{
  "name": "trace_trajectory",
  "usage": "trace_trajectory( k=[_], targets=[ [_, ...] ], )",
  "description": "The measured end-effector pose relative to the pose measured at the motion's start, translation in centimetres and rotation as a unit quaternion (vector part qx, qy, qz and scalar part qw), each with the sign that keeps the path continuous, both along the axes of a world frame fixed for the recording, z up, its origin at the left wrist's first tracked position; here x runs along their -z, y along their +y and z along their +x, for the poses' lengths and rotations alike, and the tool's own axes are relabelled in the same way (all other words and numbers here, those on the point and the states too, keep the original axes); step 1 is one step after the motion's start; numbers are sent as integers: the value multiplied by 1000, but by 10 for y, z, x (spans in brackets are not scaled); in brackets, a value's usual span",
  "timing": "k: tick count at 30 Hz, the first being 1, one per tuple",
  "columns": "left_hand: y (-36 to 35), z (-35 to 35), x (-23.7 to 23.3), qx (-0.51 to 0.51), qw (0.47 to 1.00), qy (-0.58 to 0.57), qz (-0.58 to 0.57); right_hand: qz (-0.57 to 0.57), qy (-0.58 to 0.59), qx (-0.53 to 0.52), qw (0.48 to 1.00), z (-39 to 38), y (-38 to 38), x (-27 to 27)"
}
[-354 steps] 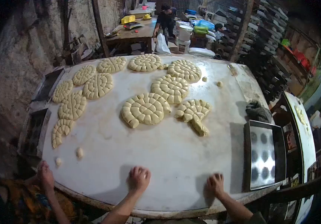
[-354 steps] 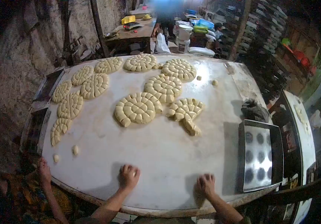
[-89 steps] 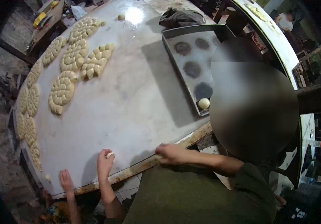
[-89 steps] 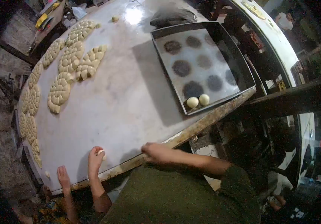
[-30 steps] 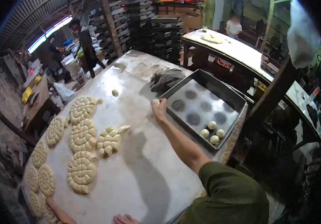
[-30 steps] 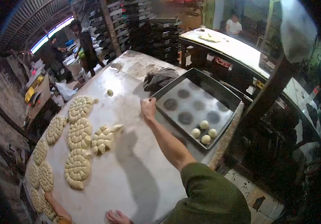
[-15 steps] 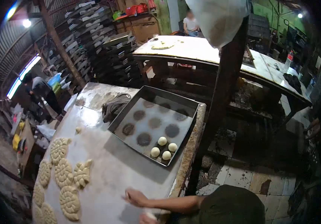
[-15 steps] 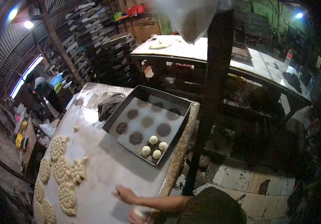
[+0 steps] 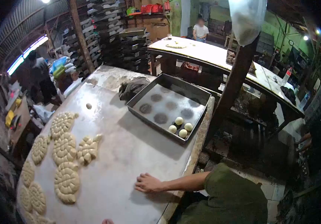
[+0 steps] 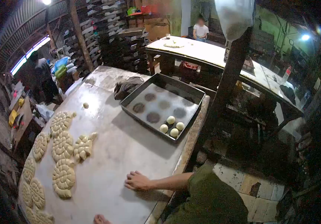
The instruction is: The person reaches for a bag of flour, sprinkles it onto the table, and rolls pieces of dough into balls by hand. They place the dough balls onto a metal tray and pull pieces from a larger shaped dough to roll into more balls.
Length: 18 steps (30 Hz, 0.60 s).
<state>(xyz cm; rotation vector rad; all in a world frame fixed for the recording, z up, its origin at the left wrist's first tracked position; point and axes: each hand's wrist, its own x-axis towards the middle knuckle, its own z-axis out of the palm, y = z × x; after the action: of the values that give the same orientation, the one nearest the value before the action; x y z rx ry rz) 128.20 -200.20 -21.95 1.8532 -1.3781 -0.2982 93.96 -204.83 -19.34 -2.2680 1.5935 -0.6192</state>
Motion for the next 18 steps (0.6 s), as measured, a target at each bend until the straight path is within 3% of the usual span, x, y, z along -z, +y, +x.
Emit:
trace_trajectory(
  k=[1, 2, 3, 4, 5, 6, 7, 9, 10, 11, 12, 13, 14, 15, 16, 17, 18],
  targets=[
    [0, -39, -38, 20, 1000, 12, -6, 57, -16, -20, 998, 24, 3, -12],
    [7, -49, -25, 121, 977, -174, 0, 34, -62, -31, 997, 52, 14, 3],
    [7, -36, 44, 177, 979, 65, 77, 111, -68, -46, 990, 71, 35, -14],
    [30, -79, -9, 193, 981, -30, -17, 104, -74, -90, 988, 79, 54, 5],
    [57, -105, -62, 199, 979, -49, 15, 80, -99, -117, 985, 74, 75, 16],
    [78, -97, -40, 187, 966, -169, -60, 50, -127, -147, 980, 59, 92, 22],
    [100, -74, -34, 218, 954, -199, -48, 19, -93, -201, 975, 27, 98, 35],
    [103, -40, -53, 94, 964, -245, 40, 4, -44, -291, 956, -31, 86, 27],
    [85, -29, -42, 79, 965, -248, 41, 26, 44, -212, 976, -31, 63, 17],
    [55, -20, -20, 29, 941, -335, 47, 46, 134, -130, 981, -30, 41, 7],
    [35, -16, -9, -19, 907, -418, 58, -92, 99, -114, 984, -13, 13, 0],
    [2, -34, -35, 28, 993, -72, 95, -44, 10, -55, 997, 20, -7, 3],
    [-17, -52, -62, 44, 985, -138, 95, -5, -10, -54, 998, 55, -12, -4],
    [-32, -58, -28, 76, 992, -56, 88, 32, -29, -50, 998, 79, -8, -12],
    [-27, -78, -26, 120, 987, -110, -5, 47, -43, -102, 993, 89, 6, 5],
    [-9, -82, 3, 170, 979, -95, 64, 61, -56, -155, 985, 98, 26, 24],
    [16, -88, -1, 186, 973, -140, -1, 3, -56, -184, 981, 88, 49, 33]
  ],
)
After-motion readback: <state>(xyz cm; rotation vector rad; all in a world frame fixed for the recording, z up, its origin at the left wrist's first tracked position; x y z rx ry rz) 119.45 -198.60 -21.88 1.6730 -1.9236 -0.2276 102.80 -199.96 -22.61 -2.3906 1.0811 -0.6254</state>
